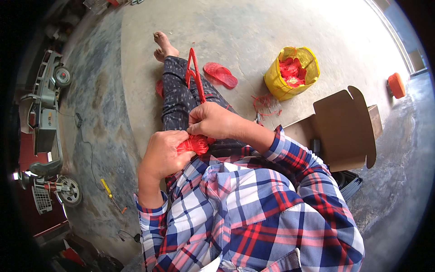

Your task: The person weaves red string around sections of a plastic frame by hand, trims the string with scissors, and combines the pieces to wrap the full frame before setting it on the ground.

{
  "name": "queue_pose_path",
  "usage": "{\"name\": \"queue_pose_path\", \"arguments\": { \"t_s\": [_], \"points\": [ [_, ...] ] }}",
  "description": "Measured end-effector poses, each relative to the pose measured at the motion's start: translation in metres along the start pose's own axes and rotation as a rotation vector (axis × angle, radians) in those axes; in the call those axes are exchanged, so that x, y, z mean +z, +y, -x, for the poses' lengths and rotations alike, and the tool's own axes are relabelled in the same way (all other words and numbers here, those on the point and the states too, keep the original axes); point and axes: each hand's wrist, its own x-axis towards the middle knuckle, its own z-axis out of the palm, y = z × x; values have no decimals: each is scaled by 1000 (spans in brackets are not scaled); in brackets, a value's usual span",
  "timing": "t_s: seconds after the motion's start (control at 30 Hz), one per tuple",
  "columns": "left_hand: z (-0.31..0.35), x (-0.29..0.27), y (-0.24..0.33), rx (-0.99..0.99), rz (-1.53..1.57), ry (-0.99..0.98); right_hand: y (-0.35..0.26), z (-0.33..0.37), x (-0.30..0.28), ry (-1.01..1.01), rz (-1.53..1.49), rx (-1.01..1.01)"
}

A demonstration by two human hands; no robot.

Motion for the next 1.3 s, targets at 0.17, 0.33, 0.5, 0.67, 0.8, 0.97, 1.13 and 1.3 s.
{"name": "queue_pose_path", "arguments": {
  "t_s": [0.17, 0.33, 0.5, 0.67, 0.8, 0.97, 1.13, 1.3],
  "points": [
    [-1, 28, -9, -162, -162, 235, -18, 12, 12, 189, 604, -313],
    [-3, 31, -17, -305, 65, 553, -32, 16, 19, 262, 586, -413],
    [-3, 40, -34, -460, 482, 622, -30, 10, 27, 308, 597, -532],
    [2, 36, -52, -406, 1238, 719, -37, 20, 24, 156, -180, -298],
    [5, 27, -24, -291, 1481, 498, -23, 17, 6, 288, 274, -392],
    [0, 50, -1, -171, 1611, 211, -14, 24, 17, 250, 153, -430],
    [-3, 76, -21, -202, 1199, 277, 2, 28, 1, 266, -768, -323],
    [3, 74, -52, -391, 1242, 427, 15, 47, -64, 402, -1201, -347]
  ]
}}
